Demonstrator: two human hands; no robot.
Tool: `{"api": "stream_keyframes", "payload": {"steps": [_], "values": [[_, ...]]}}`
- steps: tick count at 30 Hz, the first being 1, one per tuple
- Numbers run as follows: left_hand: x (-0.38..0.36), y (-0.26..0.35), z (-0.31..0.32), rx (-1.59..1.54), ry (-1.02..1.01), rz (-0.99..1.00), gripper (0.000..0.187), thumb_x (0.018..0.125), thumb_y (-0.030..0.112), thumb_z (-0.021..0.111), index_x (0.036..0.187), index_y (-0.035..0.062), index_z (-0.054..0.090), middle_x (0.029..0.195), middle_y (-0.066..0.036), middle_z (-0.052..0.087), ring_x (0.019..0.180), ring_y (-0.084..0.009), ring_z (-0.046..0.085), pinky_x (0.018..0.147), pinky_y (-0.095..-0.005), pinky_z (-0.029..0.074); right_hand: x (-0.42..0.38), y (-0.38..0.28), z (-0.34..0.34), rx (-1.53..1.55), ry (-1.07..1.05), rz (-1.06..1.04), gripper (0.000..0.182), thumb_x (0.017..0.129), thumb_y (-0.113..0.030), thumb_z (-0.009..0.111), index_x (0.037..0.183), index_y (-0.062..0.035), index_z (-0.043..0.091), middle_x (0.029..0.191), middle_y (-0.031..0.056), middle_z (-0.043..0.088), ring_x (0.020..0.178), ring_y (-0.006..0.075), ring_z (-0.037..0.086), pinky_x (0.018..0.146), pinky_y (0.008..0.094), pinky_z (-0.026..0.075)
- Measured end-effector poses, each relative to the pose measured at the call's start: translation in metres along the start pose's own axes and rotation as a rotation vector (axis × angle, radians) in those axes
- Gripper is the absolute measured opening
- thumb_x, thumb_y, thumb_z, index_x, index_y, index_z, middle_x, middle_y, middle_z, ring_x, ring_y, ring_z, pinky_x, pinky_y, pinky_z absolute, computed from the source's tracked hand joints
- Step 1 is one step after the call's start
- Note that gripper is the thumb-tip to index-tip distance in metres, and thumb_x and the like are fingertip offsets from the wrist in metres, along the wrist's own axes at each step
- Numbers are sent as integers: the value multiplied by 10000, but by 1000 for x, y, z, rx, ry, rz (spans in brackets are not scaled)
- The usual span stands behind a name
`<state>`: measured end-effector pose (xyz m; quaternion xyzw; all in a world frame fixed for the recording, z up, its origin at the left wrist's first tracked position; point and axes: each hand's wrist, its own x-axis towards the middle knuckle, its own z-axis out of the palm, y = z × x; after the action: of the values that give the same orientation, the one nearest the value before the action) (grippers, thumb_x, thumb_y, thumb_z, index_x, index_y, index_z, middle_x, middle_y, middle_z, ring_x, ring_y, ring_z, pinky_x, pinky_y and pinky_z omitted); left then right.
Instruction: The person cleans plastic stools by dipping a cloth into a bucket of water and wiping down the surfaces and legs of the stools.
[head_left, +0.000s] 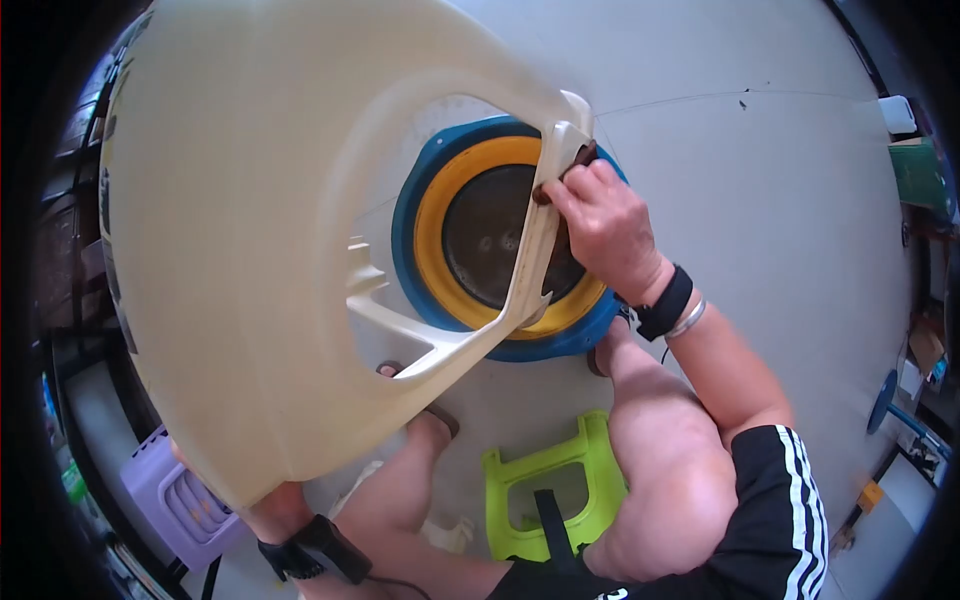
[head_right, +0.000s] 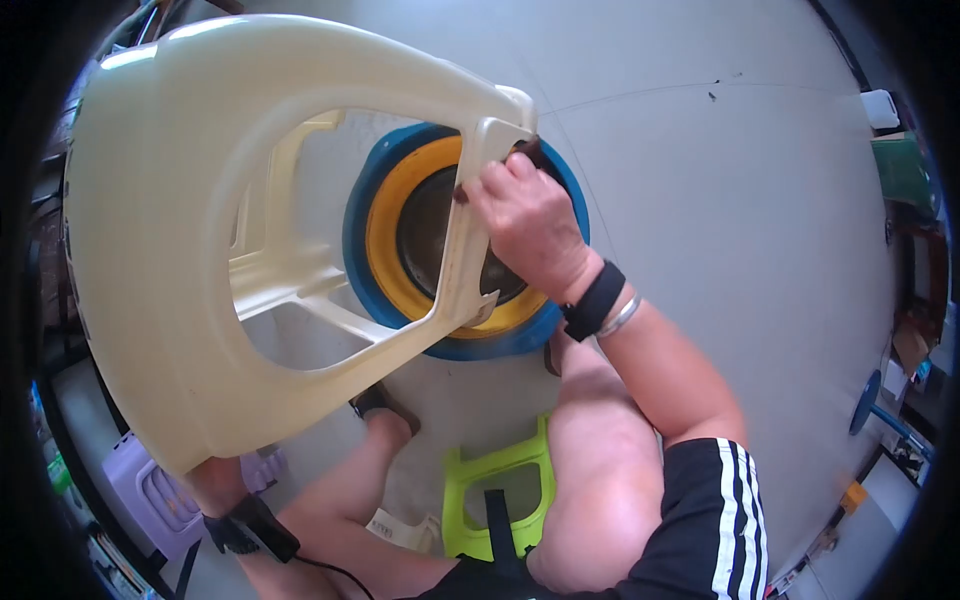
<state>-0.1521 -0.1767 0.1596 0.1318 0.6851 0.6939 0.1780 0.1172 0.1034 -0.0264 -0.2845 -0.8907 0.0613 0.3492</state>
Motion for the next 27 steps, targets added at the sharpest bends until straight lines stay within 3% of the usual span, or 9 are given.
{"api": "stream_keyframes", "payload": {"steps": [5,8,9,12,14,15,18,21,27], "values": [[17,-9,1,-71,-189,-92,382,1009,392,388,1194,77,500,1108,-25,557,1060,-159,530,935,-308,423,-25,-39,4,192,-141,-138,91,707,-93,655,787,-49,642,746,44,517,756,196,549,611,316,485],[20,-17,6,-182,-354,-123,423,1000,426,382,1205,79,510,1122,-31,568,1079,-162,528,946,-313,405,-22,-37,7,382,-167,68,131,689,-35,655,809,-76,688,776,73,544,771,264,565,722,343,511],[17,-12,14,-231,-459,-100,443,995,441,382,1214,78,511,1134,-34,571,1090,-164,528,952,-317,399,-22,-35,3,472,-95,210,156,721,-5,629,832,-80,707,796,100,555,785,322,570,766,367,512],[-6,-8,41,-249,-139,-131,511,979,476,384,1270,70,489,1192,-46,561,1101,-179,523,962,-330,395,-26,-20,-6,1165,-100,1038,116,878,-29,572,925,-7,676,929,72,643,838,152,616,750,262,505],[-14,-8,54,-309,-125,-163,533,968,484,402,1300,74,474,1223,-46,560,1108,-181,530,958,-340,404,-24,-8,-9,1301,-32,1100,176,937,-49,512,1069,2,616,995,39,626,885,93,589,745,238,502],[-18,-11,53,-342,-166,-161,505,968,477,420,1280,86,491,1193,-34,575,1087,-171,543,942,-337,420,-21,-9,-5,1272,121,1068,138,893,-23,559,1023,-6,603,913,57,626,836,98,590,724,233,501],[3,-14,50,-394,-187,-205,508,964,468,433,1296,86,488,1238,-38,575,1114,-172,549,942,-343,430,10,-7,-15,1107,124,1157,108,883,-10,571,990,-7,584,884,59,606,810,106,581,709,236,501],[7,-12,54,-414,-171,-212,540,971,459,387,1335,63,442,1296,-67,550,1180,-204,525,979,-372,402,35,-20,-35,1155,62,1082,100,876,-5,578,975,-14,583,870,59,585,785,109,571,688,231,496],[10,-23,48,-432,-135,-277,561,928,532,433,1321,133,481,1270,-23,564,1134,-180,537,900,-368,441,48,-21,-35,977,43,1054,119,881,-30,590,1000,-19,587,896,60,609,809,117,583,710,236,494]]}}
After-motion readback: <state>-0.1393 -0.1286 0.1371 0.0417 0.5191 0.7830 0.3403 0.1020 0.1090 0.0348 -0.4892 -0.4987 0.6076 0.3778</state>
